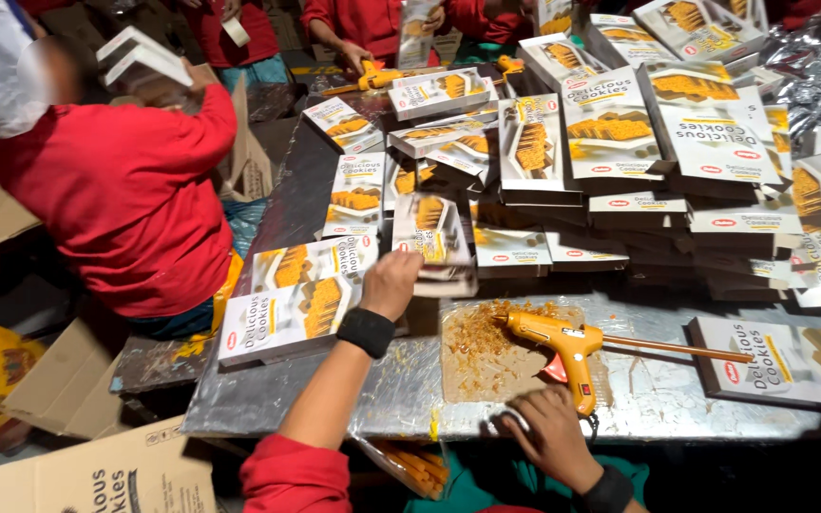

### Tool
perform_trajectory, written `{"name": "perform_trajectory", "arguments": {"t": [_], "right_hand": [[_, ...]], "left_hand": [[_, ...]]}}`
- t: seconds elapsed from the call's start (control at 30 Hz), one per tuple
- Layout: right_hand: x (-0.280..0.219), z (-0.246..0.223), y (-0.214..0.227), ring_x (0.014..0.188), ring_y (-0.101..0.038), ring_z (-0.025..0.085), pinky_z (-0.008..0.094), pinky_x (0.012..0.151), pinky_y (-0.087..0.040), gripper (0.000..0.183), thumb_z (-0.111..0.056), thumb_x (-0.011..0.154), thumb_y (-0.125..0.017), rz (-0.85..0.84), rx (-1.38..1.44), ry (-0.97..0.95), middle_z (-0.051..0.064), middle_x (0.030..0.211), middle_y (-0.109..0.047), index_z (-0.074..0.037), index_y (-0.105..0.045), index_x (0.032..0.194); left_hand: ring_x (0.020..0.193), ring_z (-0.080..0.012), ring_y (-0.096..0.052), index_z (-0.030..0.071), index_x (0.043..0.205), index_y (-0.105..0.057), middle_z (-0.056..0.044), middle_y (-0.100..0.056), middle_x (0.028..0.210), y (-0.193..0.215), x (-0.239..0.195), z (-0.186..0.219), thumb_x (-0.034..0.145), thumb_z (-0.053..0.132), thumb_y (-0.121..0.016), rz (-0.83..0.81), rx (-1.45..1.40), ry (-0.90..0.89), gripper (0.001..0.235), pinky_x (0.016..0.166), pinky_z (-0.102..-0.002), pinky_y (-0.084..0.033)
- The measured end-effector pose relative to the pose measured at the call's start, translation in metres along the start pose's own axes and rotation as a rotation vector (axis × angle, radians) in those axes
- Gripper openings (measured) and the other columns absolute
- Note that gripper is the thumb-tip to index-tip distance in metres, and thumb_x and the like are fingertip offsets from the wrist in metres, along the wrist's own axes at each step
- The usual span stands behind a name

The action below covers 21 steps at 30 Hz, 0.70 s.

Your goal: The person uses a hot glue gun to apply adhesive to the edges of small cardboard boxes labeled 'Delicious Cookies' and then presses the flaps closed. The person repeatedly picks up boxes, applies glue, and stacks the finished units on a metal table.

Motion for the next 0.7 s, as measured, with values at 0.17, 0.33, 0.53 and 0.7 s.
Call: {"name": "perform_trajectory", "arguments": {"t": [0.17, 0.33, 0.53, 0.7], "right_hand": [[0.055, 0.022, 0.007, 0.115, -0.061, 0.031, 0.041, 0.100, -0.046, 0.044, -0.029, 0.090, -0.070, 0.241, 0.241, -0.101, 0.015, 0.123, -0.064, -0.004, -0.061, 0.125], [0.129, 0.063, -0.005, 0.130, -0.054, 0.025, 0.035, 0.107, -0.045, 0.061, -0.053, 0.099, -0.050, 0.069, 1.049, -0.322, 0.010, 0.140, -0.059, -0.008, -0.053, 0.141], [0.146, 0.011, -0.055, 0.124, -0.058, 0.024, 0.035, 0.102, -0.049, 0.058, -0.037, 0.096, -0.055, -0.618, 1.488, -0.256, 0.011, 0.139, -0.058, -0.007, -0.046, 0.144], [0.110, 0.024, -0.016, 0.119, -0.061, 0.023, 0.035, 0.097, -0.052, 0.061, -0.024, 0.092, -0.059, -0.244, 1.574, -0.298, 0.012, 0.138, -0.057, -0.006, -0.039, 0.147]], "left_hand": [[0.080, -0.0362, -0.070, 0.012, 0.093, -0.071, -0.014, -0.073, 0.086, 0.106, 0.055, 0.002, 0.095, 0.015, -0.064, -0.128, -0.124, 0.177, 0.008, 0.070, -0.049, -0.054], [0.081, -0.0340, -0.070, 0.012, 0.097, -0.074, -0.015, -0.073, 0.085, 0.154, 0.078, 0.044, 0.087, 0.017, -0.071, -0.489, -0.394, -0.201, 0.011, 0.072, -0.043, -0.053], [0.079, -0.0219, -0.071, 0.005, 0.107, -0.070, -0.009, -0.074, 0.090, 0.152, 0.075, 0.134, 0.093, 0.017, -0.072, -0.762, -0.842, -0.542, 0.018, 0.075, -0.035, -0.055], [0.103, -0.0171, -0.069, 0.004, 0.113, -0.070, -0.010, -0.075, 0.109, 0.151, 0.083, 0.119, 0.100, 0.016, -0.069, -0.381, -0.980, -0.381, 0.018, 0.093, -0.035, -0.055]]}}
Point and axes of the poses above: each hand's wrist, its own x-axis towards the middle knuckle, its own y-axis out of the back of the hand, z = x × y, the point moved 7 cm from there along x, towards the middle knuckle
